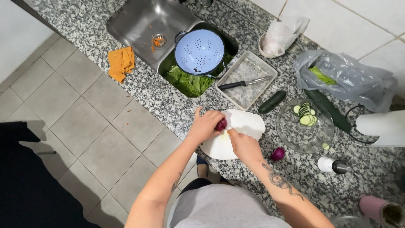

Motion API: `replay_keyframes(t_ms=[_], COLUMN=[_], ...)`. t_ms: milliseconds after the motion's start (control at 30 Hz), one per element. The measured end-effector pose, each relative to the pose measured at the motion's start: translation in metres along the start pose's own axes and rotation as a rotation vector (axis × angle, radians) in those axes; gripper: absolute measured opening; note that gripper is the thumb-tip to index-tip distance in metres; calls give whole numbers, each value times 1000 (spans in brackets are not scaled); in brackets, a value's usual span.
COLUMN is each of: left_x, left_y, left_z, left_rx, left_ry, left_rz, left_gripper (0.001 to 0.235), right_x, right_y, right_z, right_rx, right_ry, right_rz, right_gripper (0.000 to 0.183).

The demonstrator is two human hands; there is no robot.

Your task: The person slices a cucumber into thin rounds on a white cutting board using a knife. After finishing the cucumber, the person picks up a red onion and begins peeling its outer skin with the knife.

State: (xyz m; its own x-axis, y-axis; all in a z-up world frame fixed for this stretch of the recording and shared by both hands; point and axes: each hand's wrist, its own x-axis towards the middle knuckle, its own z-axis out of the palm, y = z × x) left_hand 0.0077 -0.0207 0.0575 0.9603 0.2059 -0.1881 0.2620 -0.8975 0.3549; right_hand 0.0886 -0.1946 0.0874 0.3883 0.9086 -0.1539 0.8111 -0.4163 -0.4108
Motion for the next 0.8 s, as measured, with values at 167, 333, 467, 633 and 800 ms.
replay_keyframes(t_ms=[167, 333, 467, 633, 800], left_x=[11, 10, 5, 4, 8], left_y=[-9, -15, -12, -14, -18], left_z=[8, 10, 13, 19, 25], left_rx=[82, 130, 85, 51, 43], left_ry=[-48, 10, 71, 89, 95], left_rz=[131, 163, 158, 134, 134], left_gripper=[58, 53, 50, 50, 52], right_x=[4, 2, -5, -1, 17], right_y=[0, 3, -2, 5, 16], right_z=[-5, -19, -42, -32, 7], right_rx=[-85, -98, -27, 63, 39], right_ry=[-14, -61, -106, -121, -97], right_rz=[-28, -42, -37, -48, -57], right_gripper=[19, 15, 15, 15, 16])
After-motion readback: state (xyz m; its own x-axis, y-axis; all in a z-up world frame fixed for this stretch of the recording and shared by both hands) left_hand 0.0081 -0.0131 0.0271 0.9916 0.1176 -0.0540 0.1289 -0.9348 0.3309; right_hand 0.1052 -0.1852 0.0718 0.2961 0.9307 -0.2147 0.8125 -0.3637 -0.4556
